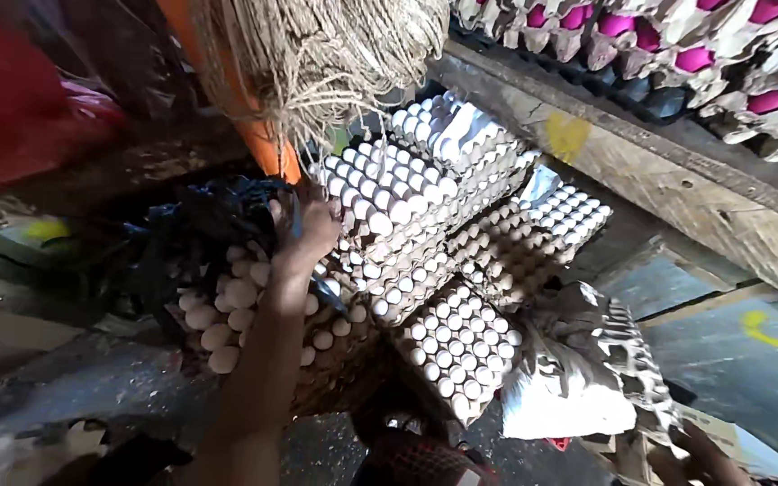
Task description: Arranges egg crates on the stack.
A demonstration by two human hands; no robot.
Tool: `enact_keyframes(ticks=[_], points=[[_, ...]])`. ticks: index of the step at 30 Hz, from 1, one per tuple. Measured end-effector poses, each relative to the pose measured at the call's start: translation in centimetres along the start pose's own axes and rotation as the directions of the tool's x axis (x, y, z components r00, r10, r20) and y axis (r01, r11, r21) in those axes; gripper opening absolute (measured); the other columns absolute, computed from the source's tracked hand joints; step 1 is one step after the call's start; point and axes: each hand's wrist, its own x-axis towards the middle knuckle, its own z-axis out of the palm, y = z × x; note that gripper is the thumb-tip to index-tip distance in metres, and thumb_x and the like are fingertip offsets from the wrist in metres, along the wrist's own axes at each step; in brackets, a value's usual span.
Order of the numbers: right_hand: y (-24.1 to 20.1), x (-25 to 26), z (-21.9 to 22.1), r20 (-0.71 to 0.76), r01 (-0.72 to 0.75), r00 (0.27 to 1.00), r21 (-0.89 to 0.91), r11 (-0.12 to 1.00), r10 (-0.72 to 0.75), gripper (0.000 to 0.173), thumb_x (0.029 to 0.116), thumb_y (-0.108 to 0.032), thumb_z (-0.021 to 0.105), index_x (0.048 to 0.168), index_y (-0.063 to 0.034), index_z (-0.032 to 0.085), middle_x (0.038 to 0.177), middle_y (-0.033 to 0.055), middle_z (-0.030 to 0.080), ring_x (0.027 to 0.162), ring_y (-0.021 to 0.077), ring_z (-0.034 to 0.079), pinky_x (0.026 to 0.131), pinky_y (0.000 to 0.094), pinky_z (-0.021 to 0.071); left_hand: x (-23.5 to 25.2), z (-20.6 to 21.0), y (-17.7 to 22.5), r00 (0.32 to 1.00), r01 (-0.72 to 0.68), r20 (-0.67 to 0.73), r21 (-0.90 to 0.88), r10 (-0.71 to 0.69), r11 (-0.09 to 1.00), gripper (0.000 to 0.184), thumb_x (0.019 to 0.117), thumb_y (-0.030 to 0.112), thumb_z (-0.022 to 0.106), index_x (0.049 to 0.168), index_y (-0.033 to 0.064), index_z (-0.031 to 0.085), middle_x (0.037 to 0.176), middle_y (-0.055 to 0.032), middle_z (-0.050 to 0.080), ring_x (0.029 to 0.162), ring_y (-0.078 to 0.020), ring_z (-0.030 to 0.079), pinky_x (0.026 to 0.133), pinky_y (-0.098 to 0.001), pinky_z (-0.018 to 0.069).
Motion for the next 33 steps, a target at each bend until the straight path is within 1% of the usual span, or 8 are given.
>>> enact_keyframes(ticks=[5, 8, 15, 18, 22, 25, 28, 33], points=[[-3.8, 0.4, 10.6, 0.043, 0.352, 0.936, -0.179, 0.919, -0.351, 0.054, 0.0857, -0.026, 0.077, 0.134, -0.0066, 0.066, 0.125, 0.0133, 0.069, 0.117, 0.0301, 0.064, 0.102, 0.0529, 0.0508, -0.6, -1.1, -0.7, 0.999, -0.034, -0.023, -0.078, 0.032, 0.996, 0.045, 0.1043, 0.029, 0.049, 0.142, 0.0047, 0.055, 0.14, -0.0252, 0.057, 0.136, -0.0458, 0.047, 0.108, -0.0686, 0.0345], [-3.5, 0.7, 19.4, 0.073, 0.458, 0.885, -0.32, 0.829, -0.46, 0.042, 0.0851, -0.031, 0.071, 0.125, -0.0155, 0.073, 0.122, 0.009, 0.071, 0.116, 0.0342, 0.063, 0.097, 0.0599, 0.0494, -0.8, -1.3, -1.2, 0.998, -0.068, -0.008, -0.152, 0.068, 0.986, 0.043, 0.1051, 0.028, 0.047, 0.14, 0.0051, 0.057, 0.136, -0.0242, 0.06, 0.13, -0.043, 0.054, 0.108, -0.0672, 0.0391], [-8.6, 2.7, 26.3, 0.384, 0.396, 0.89, -0.382, 0.835, -0.246, 0.066, 0.084, -0.063, 0.068, 0.141, -0.0305, 0.062, 0.148, 0.0065, 0.057, 0.139, 0.0384, 0.047, 0.107, 0.0644, 0.0415, -9.4, -4.8, -3.4, 0.948, -0.319, -0.115, -0.365, 0.298, 0.875, 0.038, 0.108, 0.028, 0.048, 0.14, 0.0112, 0.058, 0.145, -0.0133, 0.054, 0.132, -0.0293, 0.055, 0.107, -0.0535, 0.048], [-16.6, 9.0, 25.0, 0.337, 0.218, 0.904, 0.168, 0.961, -0.264, 0.066, 0.0902, -0.045, 0.076, 0.141, -0.0079, 0.058, 0.134, 0.0076, 0.065, 0.126, 0.0198, 0.06, 0.107, 0.0421, 0.0524, -14.3, -4.2, -4.4, 0.926, -0.375, -0.239, -0.512, 0.292, 0.773, 0.036, 0.1062, 0.028, 0.049, 0.137, 0.0134, 0.062, 0.139, -0.0069, 0.057, 0.128, -0.0196, 0.056, 0.104, -0.0425, 0.0525], [-25.4, 18.6, 28.2, 0.393, -0.279, 0.919, 0.68, 0.678, -0.016, 0.071, 0.0947, -0.038, 0.072, 0.152, -0.011, 0.04, 0.126, 0.0114, 0.067, 0.109, 0.0236, 0.069, 0.088, 0.0448, 0.0605, -21.0, -0.1, -5.7, 0.975, -0.208, -0.096, -0.717, 0.202, 0.666, 0.037, 0.1042, 0.035, 0.054, 0.132, 0.0138, 0.067, 0.137, -0.0091, 0.06, 0.119, -0.0185, 0.062, 0.097, -0.0397, 0.0571], [-29.6, 23.6, 31.2, 0.521, -0.552, 0.83, 0.71, 0.437, 0.2, 0.061, 0.0937, -0.05, 0.067, 0.139, -0.0123, 0.053, 0.118, 0.0116, 0.068, 0.101, 0.0248, 0.068, 0.084, 0.0453, 0.0575, -26.4, 2.1, -7.0, 0.995, -0.003, 0.061, -0.749, 0.073, 0.663, 0.036, 0.1027, 0.037, 0.056, 0.128, 0.015, 0.069, 0.135, -0.0091, 0.062, 0.114, -0.0177, 0.064, 0.093, -0.0381, 0.0579], [-31.3, 25.5, 33.0, 0.563, -0.605, 0.794, 0.695, 0.388, 0.229, 0.051, 0.0897, -0.049, 0.068, 0.123, -0.0113, 0.063, 0.1, 0.0105, 0.068, 0.079, 0.0238, 0.066, 0.069, 0.0444, 0.0571, -32.1, 3.4, -9.2, 0.984, 0.18, 0.13, -0.748, -0.125, 0.638, 0.034, 0.1015, 0.034, 0.059, 0.126, 0.0135, 0.07, 0.125, -0.0077, 0.067, 0.107, -0.0165, 0.067, 0.091, -0.0383, 0.0589], [-32.5, 26.5, 33.1, 0.611, -0.659, 0.75, 0.724, 0.205, 0.254, 0.054, 0.0862, -0.05, 0.069, 0.125, -0.0154, 0.058, 0.109, 0.0106, 0.064, 0.093, 0.0268, 0.065, 0.077, 0.0523, 0.0567, -39.5, 4.6, -11.8, 0.932, 0.357, 0.196, -0.649, -0.306, 0.672, 0.033, 0.1018, 0.033, 0.058, 0.129, 0.0165, 0.069, 0.123, -0.0084, 0.067, 0.085, -0.0137, 0.067, 0.072, -0.0338, 0.0591]])
